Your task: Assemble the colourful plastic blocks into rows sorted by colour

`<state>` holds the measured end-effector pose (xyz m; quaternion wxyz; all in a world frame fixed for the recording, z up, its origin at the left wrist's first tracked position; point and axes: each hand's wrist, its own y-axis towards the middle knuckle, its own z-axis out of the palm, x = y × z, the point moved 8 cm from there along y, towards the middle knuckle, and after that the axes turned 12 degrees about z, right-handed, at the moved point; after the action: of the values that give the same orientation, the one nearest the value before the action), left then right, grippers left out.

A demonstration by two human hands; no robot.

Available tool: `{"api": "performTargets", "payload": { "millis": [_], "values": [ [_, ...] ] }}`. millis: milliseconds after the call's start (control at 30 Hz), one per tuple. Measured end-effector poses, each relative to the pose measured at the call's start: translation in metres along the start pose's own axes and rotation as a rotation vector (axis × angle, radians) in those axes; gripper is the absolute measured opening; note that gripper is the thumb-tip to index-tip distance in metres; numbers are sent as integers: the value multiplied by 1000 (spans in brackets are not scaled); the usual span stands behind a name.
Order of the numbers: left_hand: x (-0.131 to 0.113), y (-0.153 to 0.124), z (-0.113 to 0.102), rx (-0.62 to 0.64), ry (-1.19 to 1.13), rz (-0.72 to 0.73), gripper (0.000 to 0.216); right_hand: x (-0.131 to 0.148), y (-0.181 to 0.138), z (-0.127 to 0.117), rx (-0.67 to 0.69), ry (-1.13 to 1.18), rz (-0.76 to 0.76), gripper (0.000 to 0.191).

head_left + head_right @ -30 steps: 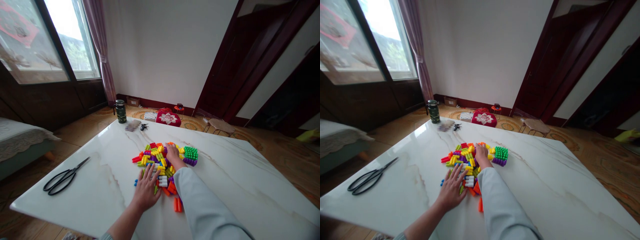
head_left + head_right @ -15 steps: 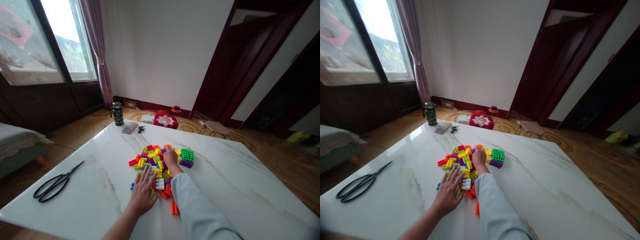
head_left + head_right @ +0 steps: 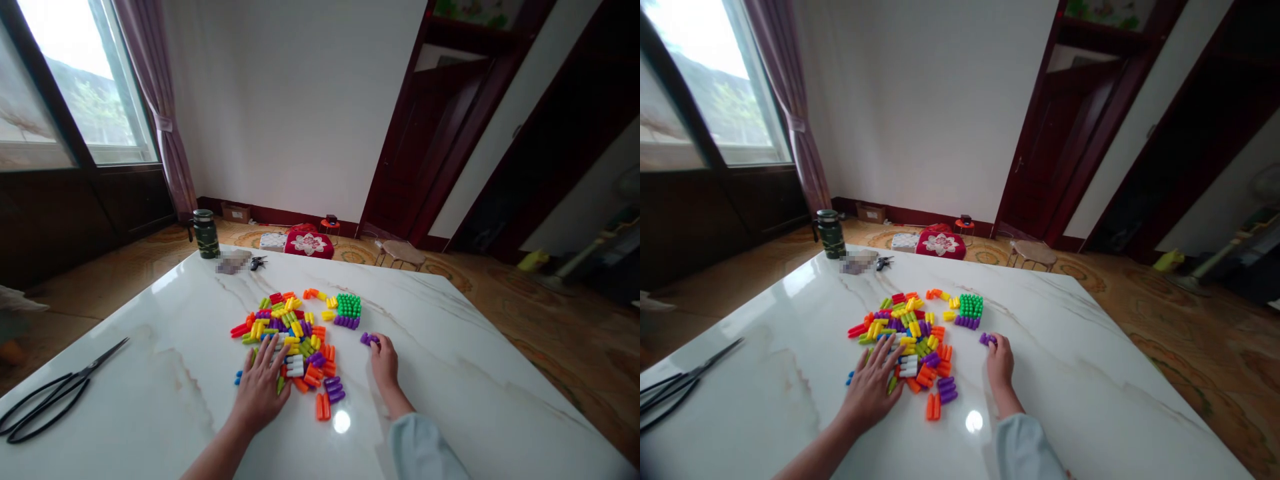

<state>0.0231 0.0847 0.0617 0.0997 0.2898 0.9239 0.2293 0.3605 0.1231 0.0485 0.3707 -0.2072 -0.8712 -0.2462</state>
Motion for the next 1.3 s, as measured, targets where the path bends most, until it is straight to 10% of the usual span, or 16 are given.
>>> {"api": "performTargets", "payload": {
  "millis": [733,1067,1300],
  "values": [
    [2,-1,1,21,25,6,68,-11,29,25,-74,47,24,33],
    [1,-1,1,-3,17,11,66,31,-6,52,85,78,-181,26],
    [0,-1,-1,-6,14,14,68,52,-12,55,-48,130,-217,21]
  ]
}}
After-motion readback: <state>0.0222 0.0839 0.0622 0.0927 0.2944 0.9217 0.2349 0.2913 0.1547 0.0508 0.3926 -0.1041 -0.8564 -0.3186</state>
